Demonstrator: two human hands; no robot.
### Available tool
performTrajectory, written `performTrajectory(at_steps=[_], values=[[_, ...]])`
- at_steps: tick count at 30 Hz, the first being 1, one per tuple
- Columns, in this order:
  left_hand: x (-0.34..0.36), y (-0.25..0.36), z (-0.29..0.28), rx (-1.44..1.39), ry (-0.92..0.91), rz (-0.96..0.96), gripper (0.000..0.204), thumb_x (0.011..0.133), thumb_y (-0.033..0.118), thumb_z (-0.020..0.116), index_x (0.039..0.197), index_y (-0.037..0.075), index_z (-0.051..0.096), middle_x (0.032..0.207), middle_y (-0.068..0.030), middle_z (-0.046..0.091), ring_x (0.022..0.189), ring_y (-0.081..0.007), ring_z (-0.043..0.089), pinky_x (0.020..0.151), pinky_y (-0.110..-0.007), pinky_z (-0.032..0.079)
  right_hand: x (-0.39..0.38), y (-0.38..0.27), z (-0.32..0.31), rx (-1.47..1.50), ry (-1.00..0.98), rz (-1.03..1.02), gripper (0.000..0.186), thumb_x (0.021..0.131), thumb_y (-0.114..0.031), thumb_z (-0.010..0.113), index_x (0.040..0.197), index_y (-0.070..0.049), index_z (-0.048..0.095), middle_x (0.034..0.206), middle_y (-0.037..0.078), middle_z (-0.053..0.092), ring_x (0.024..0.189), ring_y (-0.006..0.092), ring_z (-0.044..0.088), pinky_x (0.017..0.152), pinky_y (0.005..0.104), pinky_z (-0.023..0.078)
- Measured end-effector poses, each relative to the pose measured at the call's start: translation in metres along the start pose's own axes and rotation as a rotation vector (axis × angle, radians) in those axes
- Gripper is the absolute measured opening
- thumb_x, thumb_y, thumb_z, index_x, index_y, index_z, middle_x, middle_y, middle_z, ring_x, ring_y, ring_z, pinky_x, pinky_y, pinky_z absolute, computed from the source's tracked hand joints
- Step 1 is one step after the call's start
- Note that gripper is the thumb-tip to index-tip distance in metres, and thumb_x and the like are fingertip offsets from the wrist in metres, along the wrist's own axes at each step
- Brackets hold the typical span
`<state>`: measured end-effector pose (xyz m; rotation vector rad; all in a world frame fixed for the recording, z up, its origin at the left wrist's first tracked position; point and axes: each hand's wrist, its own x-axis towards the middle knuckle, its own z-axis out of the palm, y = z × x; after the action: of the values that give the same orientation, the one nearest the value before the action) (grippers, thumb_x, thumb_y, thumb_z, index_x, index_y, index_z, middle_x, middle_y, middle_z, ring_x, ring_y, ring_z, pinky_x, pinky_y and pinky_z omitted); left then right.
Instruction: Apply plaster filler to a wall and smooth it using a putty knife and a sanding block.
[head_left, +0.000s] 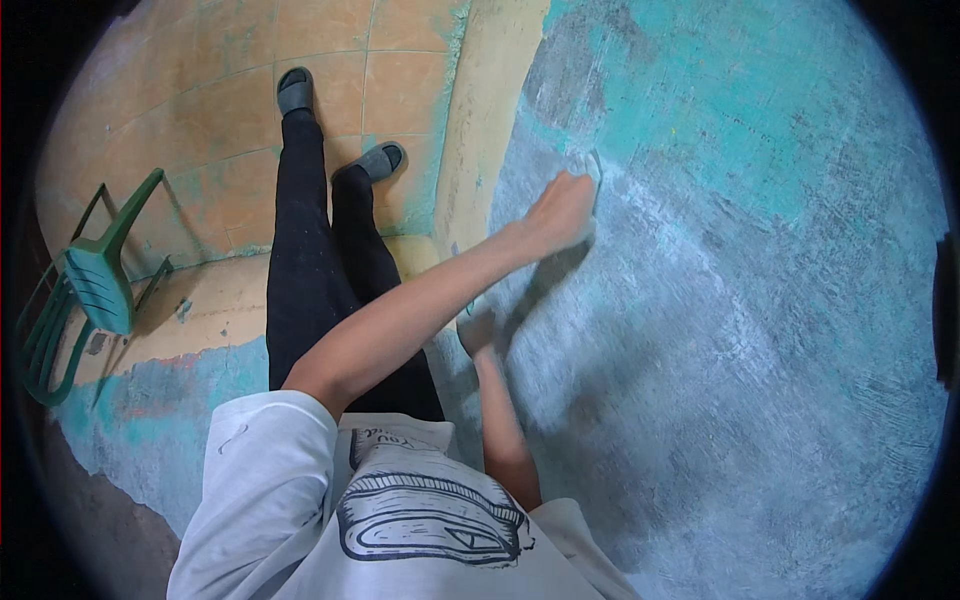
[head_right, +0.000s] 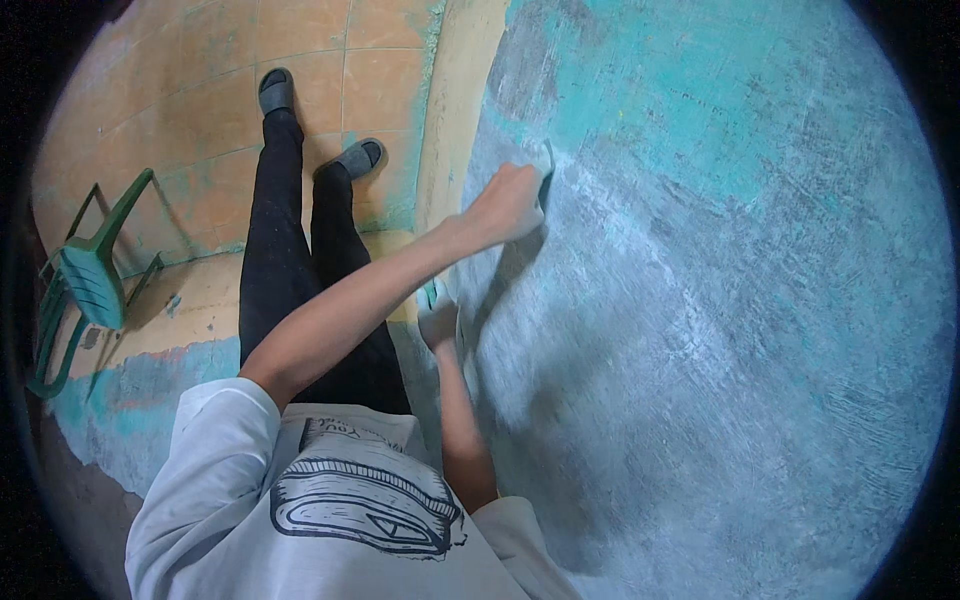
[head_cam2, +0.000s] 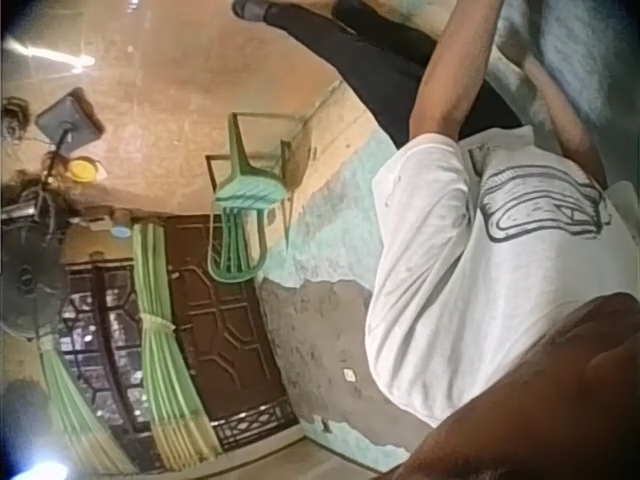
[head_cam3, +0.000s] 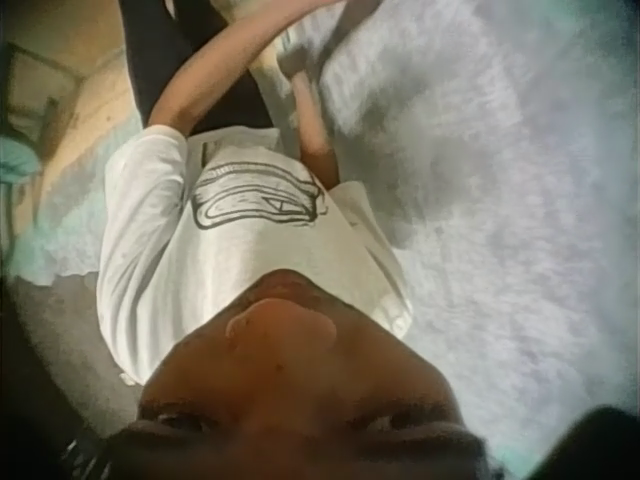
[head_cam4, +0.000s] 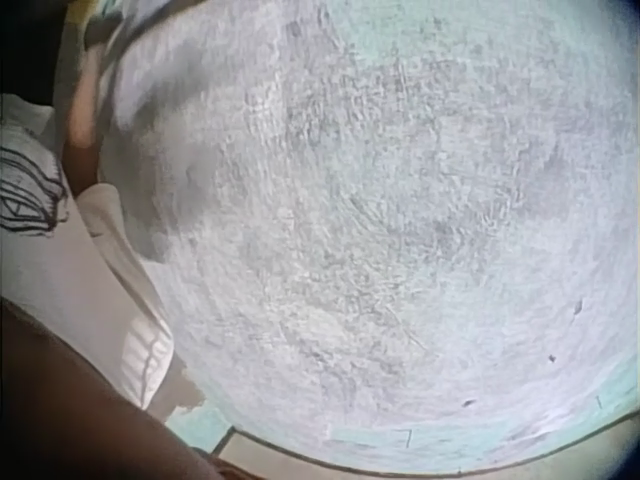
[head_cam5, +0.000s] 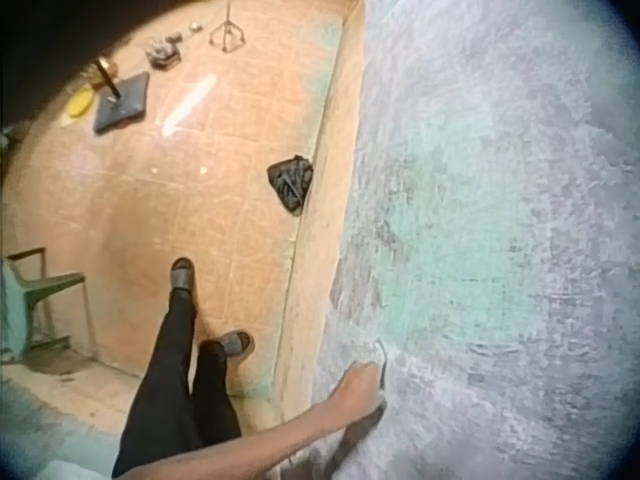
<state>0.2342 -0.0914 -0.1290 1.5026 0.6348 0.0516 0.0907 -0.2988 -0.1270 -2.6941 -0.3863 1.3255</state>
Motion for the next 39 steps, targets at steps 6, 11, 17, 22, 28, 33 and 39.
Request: performTrajectory(at_steps=[6, 11, 17, 22, 28, 33, 39], values=[[0.005, -0.009, 0.001, 0.009, -0.003, -0.06, 0.014, 0.068, -0.005, 0.058, 0.078, -0.015, 0.059, 0.08, -0.0354, 0.061, 0.082, -0.0501, 0.063, 0.07, -0.051, 0.053, -0.004, 0.006, 0.009, 0.078, -0.025, -0.002, 0.032, 0.093, -0.027, 0.051, 0.109, -0.001, 0.058, 0.099, 0.03, 0.061, 0.092, 0.0473, 0.059, 0.074, 0.0521, 0.046], [0.006, -0.023, 0.001, -0.013, -0.044, -0.021, 0.026, 0.067, -0.004, 0.056, 0.092, -0.01, 0.054, 0.083, -0.0344, 0.06, 0.085, -0.0501, 0.061, 0.073, -0.052, 0.05, -0.001, 0.012, 0.015, -0.047, -0.102, 0.033, 0.032, 0.092, -0.026, 0.052, 0.111, -0.001, 0.058, 0.098, 0.029, 0.062, 0.091, 0.0467, 0.059, 0.074, 0.0499, 0.047], [-0.004, -0.014, 0.008, -0.02, 0.012, -0.043, 0.029, 0.068, -0.008, 0.052, 0.097, -0.008, 0.054, 0.084, -0.0335, 0.06, 0.085, -0.0493, 0.06, 0.072, -0.052, 0.05, -0.006, 0.005, 0.013, 0.109, 0.094, -0.103, 0.033, 0.092, -0.026, 0.053, 0.114, -0.001, 0.058, 0.099, 0.027, 0.062, 0.091, 0.0458, 0.06, 0.076, 0.0491, 0.048], [-0.001, -0.038, 0.0, -0.087, 0.088, 0.009, 0.025, 0.07, -0.006, 0.054, 0.093, -0.011, 0.06, 0.09, -0.036, 0.06, 0.091, -0.0499, 0.06, 0.077, -0.052, 0.051, -0.004, -0.007, 0.006, 0.043, -0.059, 0.078, 0.035, 0.092, -0.026, 0.054, 0.117, -0.002, 0.057, 0.102, 0.026, 0.064, 0.095, 0.0447, 0.06, 0.079, 0.0483, 0.048], [-0.003, -0.02, 0.002, -0.174, 0.303, -0.085, 0.034, 0.076, -0.005, 0.053, 0.109, -0.006, 0.062, 0.102, -0.0281, 0.064, 0.097, -0.0431, 0.062, 0.084, -0.046, 0.051, -0.001, -0.007, 0.009, 0.18, 0.004, 0.035, 0.031, 0.093, -0.023, 0.053, 0.114, -0.001, 0.057, 0.101, 0.026, 0.064, 0.095, 0.0446, 0.061, 0.078, 0.0484, 0.048], [-0.007, -0.022, 0.022, -0.342, 0.511, -0.072, 0.032, 0.083, -0.001, 0.058, 0.115, -0.001, 0.064, 0.109, -0.0227, 0.065, 0.102, -0.0369, 0.064, 0.089, -0.04, 0.05, -0.006, 0.008, 0.025, 0.028, -0.034, 0.01, 0.023, 0.092, -0.019, 0.054, 0.1, 0.002, 0.058, 0.094, 0.028, 0.063, 0.088, 0.0471, 0.06, 0.072, 0.0499, 0.047], [0.001, -0.042, 0.014, -0.265, 0.547, 0.058, 0.023, 0.084, 0.002, 0.06, 0.106, 0.002, 0.067, 0.102, -0.0177, 0.067, 0.096, -0.0348, 0.064, 0.084, -0.039, 0.05, -0.011, 0.007, 0.037, 0.134, 0.018, 0.091, 0.028, 0.091, -0.019, 0.055, 0.11, 0.002, 0.058, 0.097, 0.028, 0.064, 0.09, 0.0436, 0.062, 0.074, 0.0468, 0.048]])
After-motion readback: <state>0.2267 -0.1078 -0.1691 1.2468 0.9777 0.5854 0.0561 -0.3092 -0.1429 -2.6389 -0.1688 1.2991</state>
